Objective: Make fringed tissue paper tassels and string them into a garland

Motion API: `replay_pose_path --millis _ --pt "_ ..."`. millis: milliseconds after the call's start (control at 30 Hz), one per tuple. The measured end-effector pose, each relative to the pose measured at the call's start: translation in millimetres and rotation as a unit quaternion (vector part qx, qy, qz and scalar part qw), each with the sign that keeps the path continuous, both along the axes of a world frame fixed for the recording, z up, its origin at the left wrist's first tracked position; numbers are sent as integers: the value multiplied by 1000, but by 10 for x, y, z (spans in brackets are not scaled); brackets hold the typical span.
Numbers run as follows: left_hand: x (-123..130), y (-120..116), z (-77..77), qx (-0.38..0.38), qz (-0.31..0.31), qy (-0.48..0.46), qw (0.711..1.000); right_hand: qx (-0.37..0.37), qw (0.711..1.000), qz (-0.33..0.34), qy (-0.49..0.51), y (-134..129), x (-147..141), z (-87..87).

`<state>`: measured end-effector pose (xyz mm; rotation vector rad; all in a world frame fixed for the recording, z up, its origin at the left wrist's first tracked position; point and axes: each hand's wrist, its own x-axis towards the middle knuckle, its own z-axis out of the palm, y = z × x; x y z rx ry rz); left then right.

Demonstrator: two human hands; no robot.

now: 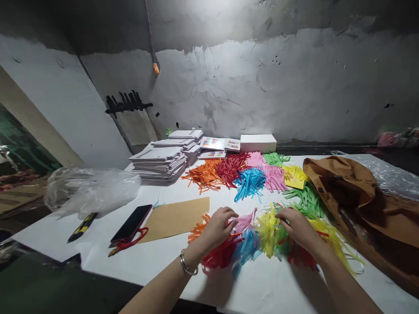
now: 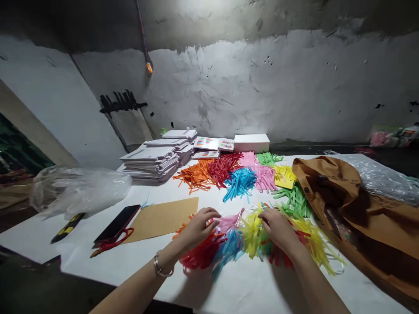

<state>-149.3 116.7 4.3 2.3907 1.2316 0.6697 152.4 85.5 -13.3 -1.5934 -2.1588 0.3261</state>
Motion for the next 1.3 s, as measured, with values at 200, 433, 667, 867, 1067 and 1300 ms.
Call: replay_pose_path --millis 200,433,667,867,1067,1300 --pt "685 600 -218 -60 16 72 995 32 999 -19 -28 305 -219 -213" --pt "1137 1144 -471 -158 19 97 983 57 996 -35 -53 181 -460 -588" --pt "359 1321 -106 -120 63 -40 990 61 996 -36 -47 192 -474 -754" --pt "-127 1110 228 -59 75 -140 985 90 996 -7 -13 119 -521 -672" --pt "-164 884 366 -33 59 -180 981 162 985 46 23 -12 -517 -546" --pt "-194 644 419 -49 20 -208 977 199 974 -86 60 271 -145 -357"
